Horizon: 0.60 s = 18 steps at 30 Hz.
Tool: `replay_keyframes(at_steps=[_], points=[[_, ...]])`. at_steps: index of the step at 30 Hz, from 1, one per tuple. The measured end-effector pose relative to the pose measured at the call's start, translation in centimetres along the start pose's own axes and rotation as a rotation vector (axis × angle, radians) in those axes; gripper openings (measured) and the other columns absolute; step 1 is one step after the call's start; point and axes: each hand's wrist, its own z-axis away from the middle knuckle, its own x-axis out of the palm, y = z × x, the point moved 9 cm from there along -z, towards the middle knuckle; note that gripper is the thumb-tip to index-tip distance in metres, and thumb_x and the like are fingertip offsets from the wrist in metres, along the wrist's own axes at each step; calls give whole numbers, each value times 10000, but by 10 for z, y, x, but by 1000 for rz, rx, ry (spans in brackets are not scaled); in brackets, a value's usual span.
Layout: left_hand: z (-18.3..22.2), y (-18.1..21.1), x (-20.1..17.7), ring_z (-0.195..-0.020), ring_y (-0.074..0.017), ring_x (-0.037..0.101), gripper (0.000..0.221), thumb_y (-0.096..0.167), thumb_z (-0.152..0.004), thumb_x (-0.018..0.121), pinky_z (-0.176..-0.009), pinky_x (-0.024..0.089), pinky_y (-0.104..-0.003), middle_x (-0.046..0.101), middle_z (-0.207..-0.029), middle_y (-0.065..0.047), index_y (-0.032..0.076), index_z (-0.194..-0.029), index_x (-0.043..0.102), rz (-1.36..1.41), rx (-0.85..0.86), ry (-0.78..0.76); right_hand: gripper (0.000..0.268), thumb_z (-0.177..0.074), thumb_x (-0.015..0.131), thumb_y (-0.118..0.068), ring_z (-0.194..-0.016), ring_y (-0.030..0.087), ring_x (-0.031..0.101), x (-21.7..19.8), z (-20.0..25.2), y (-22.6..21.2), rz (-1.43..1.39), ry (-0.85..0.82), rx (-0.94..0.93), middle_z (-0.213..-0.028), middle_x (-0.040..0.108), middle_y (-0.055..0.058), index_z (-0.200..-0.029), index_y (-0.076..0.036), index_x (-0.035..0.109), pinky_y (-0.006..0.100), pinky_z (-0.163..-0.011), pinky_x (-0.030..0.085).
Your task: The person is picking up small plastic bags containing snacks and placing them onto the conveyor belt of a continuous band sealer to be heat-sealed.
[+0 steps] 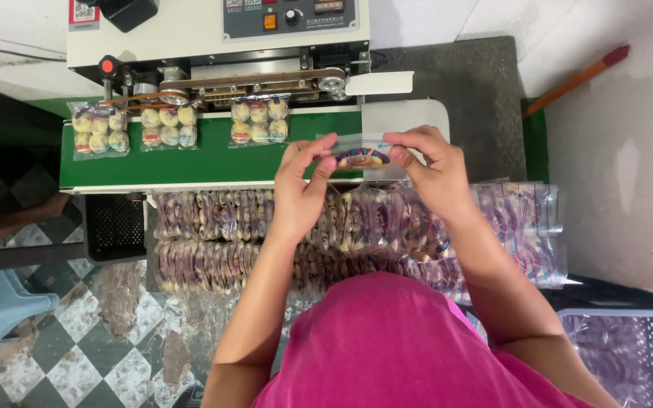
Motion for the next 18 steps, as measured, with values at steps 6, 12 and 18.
replay_keyframes(at_steps=[6,12,18], points=[[-3,-30,5,-826,-306,657,57,130,-963,801,-816,549,-395,562,-871,-58,150,-1015,811,-344,102,99,162,-921,869,-11,-909,344,604,3,-3,-14,445,75,-410,-902,597,113,-1077,-48,844,453,-870,550],[-33,-73,28,-795,-153,658,55,115,-928,821,-818,536,-313,733,-859,-79,120,-975,793,156,-244,-2,88,-966,849,-63,-999,381,639,-16,-12,36,399,201,-176,-1027,565,136,-920,-85,778,494,-920,524],[-44,-236,98,-715,-238,730,374,76,-817,902,-564,662,-349,648,-887,-61,85,-1041,604,623,-883,287,108,-1006,746,-146,-732,197,669,-33,-56,164,250,357,284,-758,682,110,-930,-92,802,406,-663,542]])
